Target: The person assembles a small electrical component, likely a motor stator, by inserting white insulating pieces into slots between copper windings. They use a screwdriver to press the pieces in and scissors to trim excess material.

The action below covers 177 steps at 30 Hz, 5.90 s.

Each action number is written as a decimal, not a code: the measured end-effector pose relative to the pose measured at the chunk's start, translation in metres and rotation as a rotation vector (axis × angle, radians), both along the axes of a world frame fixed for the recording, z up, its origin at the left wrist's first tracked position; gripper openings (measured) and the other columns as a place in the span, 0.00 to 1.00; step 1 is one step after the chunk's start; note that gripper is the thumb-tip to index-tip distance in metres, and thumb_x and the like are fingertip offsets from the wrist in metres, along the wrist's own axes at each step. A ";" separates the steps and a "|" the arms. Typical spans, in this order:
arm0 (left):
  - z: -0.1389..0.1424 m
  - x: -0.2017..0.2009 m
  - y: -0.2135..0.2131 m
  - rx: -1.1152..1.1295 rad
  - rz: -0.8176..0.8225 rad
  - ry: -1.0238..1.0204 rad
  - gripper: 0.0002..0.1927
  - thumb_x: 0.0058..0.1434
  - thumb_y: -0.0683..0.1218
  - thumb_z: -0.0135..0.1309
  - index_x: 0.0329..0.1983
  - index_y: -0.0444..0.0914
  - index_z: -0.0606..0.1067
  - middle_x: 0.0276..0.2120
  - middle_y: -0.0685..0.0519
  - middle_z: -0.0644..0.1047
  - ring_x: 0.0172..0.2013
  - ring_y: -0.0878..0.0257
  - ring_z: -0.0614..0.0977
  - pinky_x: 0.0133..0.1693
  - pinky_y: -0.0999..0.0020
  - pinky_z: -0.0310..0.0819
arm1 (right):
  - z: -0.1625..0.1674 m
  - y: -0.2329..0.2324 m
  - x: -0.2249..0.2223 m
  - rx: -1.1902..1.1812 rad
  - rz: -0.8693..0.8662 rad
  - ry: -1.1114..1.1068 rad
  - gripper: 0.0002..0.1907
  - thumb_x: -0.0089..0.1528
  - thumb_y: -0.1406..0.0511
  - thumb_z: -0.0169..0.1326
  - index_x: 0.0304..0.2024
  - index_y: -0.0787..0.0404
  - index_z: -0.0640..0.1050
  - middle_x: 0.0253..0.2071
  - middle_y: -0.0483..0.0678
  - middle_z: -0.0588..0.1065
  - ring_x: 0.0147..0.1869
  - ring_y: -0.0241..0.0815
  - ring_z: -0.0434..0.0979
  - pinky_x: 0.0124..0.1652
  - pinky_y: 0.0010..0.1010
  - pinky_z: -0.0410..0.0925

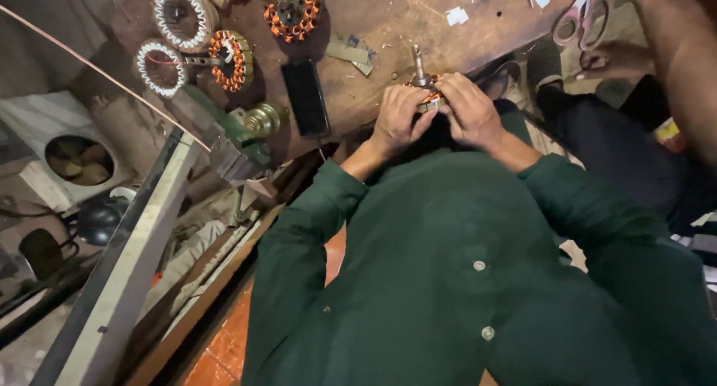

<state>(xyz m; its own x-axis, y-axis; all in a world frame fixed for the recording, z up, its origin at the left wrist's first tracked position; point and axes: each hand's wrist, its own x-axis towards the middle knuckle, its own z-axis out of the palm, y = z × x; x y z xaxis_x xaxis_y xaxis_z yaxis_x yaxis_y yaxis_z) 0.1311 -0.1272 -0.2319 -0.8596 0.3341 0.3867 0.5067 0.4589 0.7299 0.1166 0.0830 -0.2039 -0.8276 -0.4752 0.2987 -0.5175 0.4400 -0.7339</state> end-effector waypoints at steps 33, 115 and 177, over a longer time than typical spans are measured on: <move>0.072 -0.037 -0.008 0.357 0.045 -0.712 0.22 0.56 0.41 0.64 0.54 0.35 0.75 0.46 0.49 0.81 0.49 0.60 0.82 0.53 0.65 0.75 | 0.088 -0.005 -0.052 -0.523 -0.153 -0.739 0.11 0.72 0.70 0.55 0.54 0.64 0.68 0.42 0.46 0.79 0.48 0.30 0.79 0.48 0.23 0.72; 0.067 -0.039 -0.038 0.463 0.043 -0.642 0.19 0.58 0.39 0.64 0.54 0.36 0.78 0.44 0.52 0.82 0.45 0.66 0.82 0.51 0.68 0.77 | 0.082 -0.031 -0.043 -0.037 -0.383 -0.297 0.09 0.64 0.70 0.61 0.47 0.61 0.82 0.40 0.52 0.81 0.37 0.50 0.82 0.40 0.35 0.73; 0.083 -0.059 -0.036 0.579 -0.014 -0.745 0.12 0.63 0.42 0.61 0.48 0.33 0.78 0.39 0.55 0.81 0.41 0.69 0.79 0.46 0.70 0.76 | 0.088 -0.032 -0.055 0.035 0.004 -0.218 0.18 0.55 0.76 0.61 0.47 0.58 0.84 0.37 0.51 0.78 0.39 0.48 0.79 0.38 0.37 0.72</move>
<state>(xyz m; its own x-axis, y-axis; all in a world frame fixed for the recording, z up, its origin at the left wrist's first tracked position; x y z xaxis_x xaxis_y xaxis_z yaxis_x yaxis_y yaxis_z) 0.0722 -0.1630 -0.1485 -0.9495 0.2746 -0.1515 -0.1793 -0.0790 0.9806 0.0620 0.0510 -0.1159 -0.8687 -0.4859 0.0963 -0.3503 0.4650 -0.8131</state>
